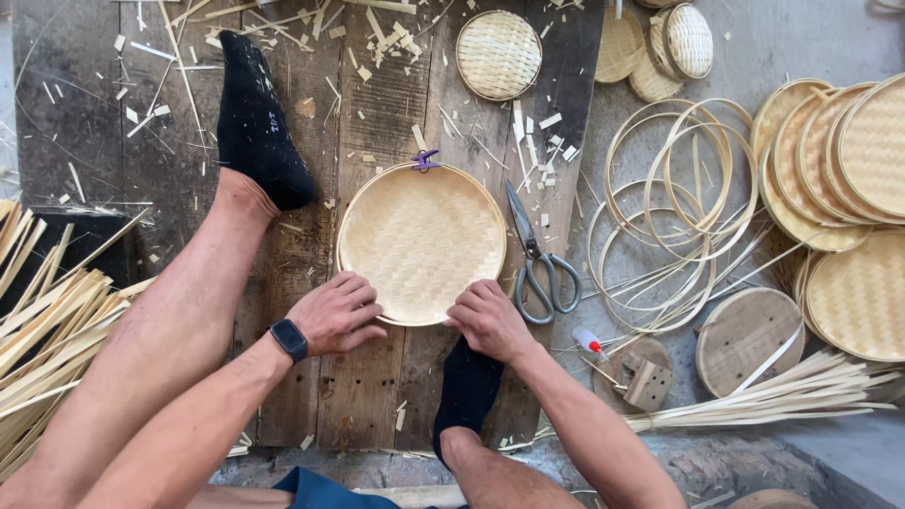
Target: The person fits a bamboo ring around the edge of a woven tray, applying glue from a small bottle and securing the components by hand and with scissors.
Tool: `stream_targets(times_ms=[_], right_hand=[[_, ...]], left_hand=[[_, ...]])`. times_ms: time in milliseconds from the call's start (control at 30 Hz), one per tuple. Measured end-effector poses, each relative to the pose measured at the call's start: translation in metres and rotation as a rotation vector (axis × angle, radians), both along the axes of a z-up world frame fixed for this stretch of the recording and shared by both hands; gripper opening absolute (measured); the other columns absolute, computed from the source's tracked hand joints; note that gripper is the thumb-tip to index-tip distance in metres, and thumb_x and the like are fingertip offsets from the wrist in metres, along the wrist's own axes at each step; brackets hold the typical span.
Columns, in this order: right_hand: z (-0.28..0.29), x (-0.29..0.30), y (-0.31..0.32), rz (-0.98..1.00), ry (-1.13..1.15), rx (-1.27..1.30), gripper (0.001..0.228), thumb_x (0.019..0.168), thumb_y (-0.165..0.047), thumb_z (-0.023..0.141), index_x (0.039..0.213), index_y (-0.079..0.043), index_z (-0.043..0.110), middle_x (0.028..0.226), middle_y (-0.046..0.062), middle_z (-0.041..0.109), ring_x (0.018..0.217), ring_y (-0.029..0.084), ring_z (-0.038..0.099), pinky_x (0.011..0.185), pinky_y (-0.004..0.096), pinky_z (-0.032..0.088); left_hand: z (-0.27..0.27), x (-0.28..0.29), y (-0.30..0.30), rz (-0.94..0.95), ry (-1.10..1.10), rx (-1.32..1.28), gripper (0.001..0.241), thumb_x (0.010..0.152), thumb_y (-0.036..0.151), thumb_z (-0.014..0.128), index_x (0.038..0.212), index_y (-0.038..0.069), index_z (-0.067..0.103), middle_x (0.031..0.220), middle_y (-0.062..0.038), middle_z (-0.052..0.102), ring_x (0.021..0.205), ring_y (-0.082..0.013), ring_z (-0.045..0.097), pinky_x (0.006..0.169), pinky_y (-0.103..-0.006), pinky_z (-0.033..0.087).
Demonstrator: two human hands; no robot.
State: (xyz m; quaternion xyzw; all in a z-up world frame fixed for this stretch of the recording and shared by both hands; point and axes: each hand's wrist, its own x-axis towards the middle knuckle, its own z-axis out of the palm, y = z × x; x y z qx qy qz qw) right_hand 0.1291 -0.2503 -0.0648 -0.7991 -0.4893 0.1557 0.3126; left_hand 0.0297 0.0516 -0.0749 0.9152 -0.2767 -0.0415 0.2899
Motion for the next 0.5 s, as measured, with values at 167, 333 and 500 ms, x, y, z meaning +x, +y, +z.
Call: stream_targets(times_ms=[167, 333, 500], right_hand=[[0.0, 0.004, 0.003, -0.026, 0.089, -0.031, 0.01, 0.08, -0.016, 0.077, 0.087, -0.011, 0.071, 0.088, 0.003, 0.062, 0.096, 0.025, 0.059, 0.092, 0.041, 0.042], [-0.004, 0.007, 0.007, 0.033, 0.122, -0.171, 0.011, 0.076, -0.012, 0.075, 0.087, -0.015, 0.076, 0.087, 0.001, 0.065, 0.094, 0.024, 0.059, 0.089, 0.041, 0.04], [-0.016, 0.011, 0.013, 0.009, 0.24, -0.26, 0.014, 0.071, -0.007, 0.074, 0.083, -0.014, 0.079, 0.082, 0.003, 0.068, 0.091, 0.025, 0.062, 0.084, 0.041, 0.043]], left_hand=[[-0.016, 0.007, -0.007, 0.023, -0.035, 0.041, 0.027, 0.092, 0.036, 0.066, 0.085, 0.01, 0.064, 0.085, -0.005, 0.058, 0.093, -0.0243, 0.058, 0.097, -0.0414, 0.043], [-0.022, 0.01, -0.01, -0.015, -0.01, 0.067, 0.03, 0.095, 0.036, 0.065, 0.079, 0.011, 0.06, 0.079, -0.004, 0.054, 0.085, -0.0214, 0.056, 0.092, -0.041, 0.038], [-0.023, 0.01, -0.011, 0.018, 0.034, 0.101, 0.029, 0.096, 0.036, 0.063, 0.08, 0.012, 0.061, 0.081, -0.003, 0.056, 0.087, -0.0212, 0.057, 0.093, -0.0392, 0.038]])
